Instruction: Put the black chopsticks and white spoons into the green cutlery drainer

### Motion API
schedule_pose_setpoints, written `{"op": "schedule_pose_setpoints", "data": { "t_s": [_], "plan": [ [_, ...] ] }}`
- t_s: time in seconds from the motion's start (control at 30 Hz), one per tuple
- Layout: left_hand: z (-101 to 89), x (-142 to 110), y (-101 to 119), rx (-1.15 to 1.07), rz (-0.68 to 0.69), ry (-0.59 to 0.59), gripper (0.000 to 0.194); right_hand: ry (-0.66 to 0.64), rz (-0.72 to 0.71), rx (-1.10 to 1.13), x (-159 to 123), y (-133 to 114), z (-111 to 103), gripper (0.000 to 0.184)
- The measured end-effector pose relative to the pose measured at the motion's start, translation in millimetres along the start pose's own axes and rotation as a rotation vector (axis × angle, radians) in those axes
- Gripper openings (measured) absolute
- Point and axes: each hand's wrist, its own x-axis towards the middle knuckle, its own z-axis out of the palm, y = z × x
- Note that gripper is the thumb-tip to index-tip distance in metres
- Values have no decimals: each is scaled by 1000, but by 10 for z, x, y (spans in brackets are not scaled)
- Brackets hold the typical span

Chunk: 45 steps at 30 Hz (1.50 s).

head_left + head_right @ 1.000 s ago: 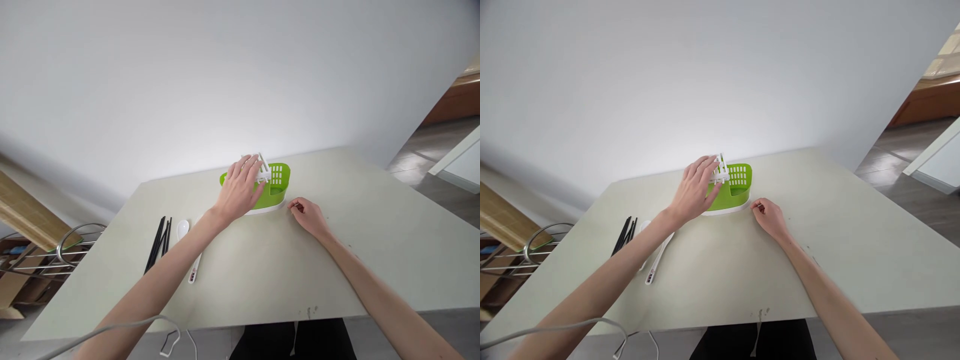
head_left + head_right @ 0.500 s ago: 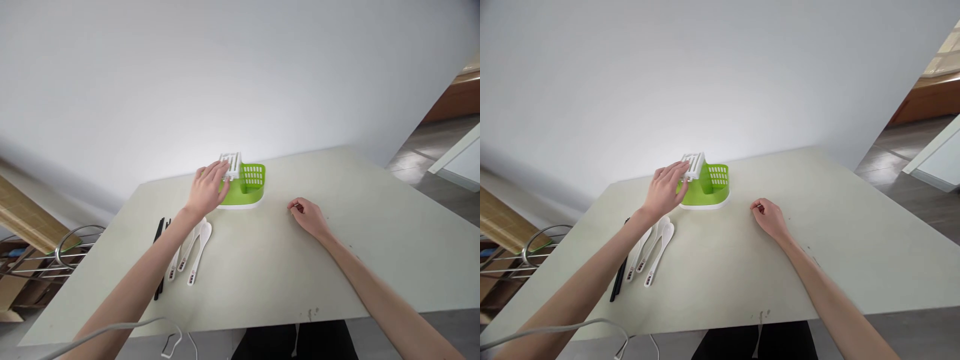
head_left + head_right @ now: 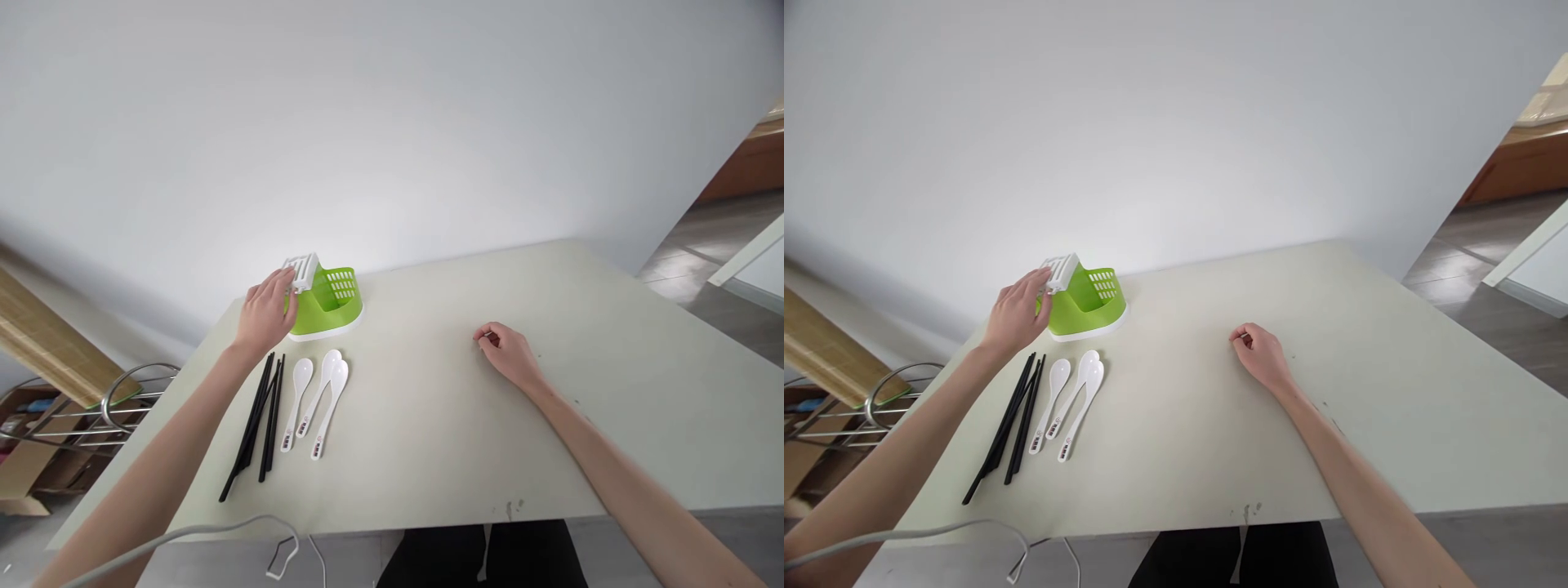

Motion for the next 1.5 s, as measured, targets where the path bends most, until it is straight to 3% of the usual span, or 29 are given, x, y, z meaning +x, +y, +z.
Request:
{"op": "schedule_pose_setpoints", "data": {
  "t_s": [0.2,0.3,0.47,0.57,0.8,0.93,1.03,1.3,1.5],
  "plan": [
    [-49,-84,-229,33,-53,10,52,0,0,1,12,10,-3,18],
    [-38,-151,-144,22,-25,60,58,-6,-1,-4,12,8,-8,19],
    [66,-342,497,-108,118,162,63,1,9,-8,10,15,-11,19],
    [257,-486,980,-275,219,134,57,4,11,-10,10,16,-15,19],
    [872,-751,1827,-763,139,-180,44,17,4,-16,0,-2,-30,21],
    [1043,-796,2125,-974,24,-287,37,29,-29,-25,3,-7,-30,21],
    [1054,-801,2207,-1065,-49,-298,29,30,-39,-42,4,-13,-31,21],
    [1013,-786,2149,-1331,-335,-293,15,2,-91,-122,-41,-58,-29,18],
    [957,-778,2153,-1353,-364,-352,17,1,-166,-115,-59,-80,-4,16]
  ]
}}
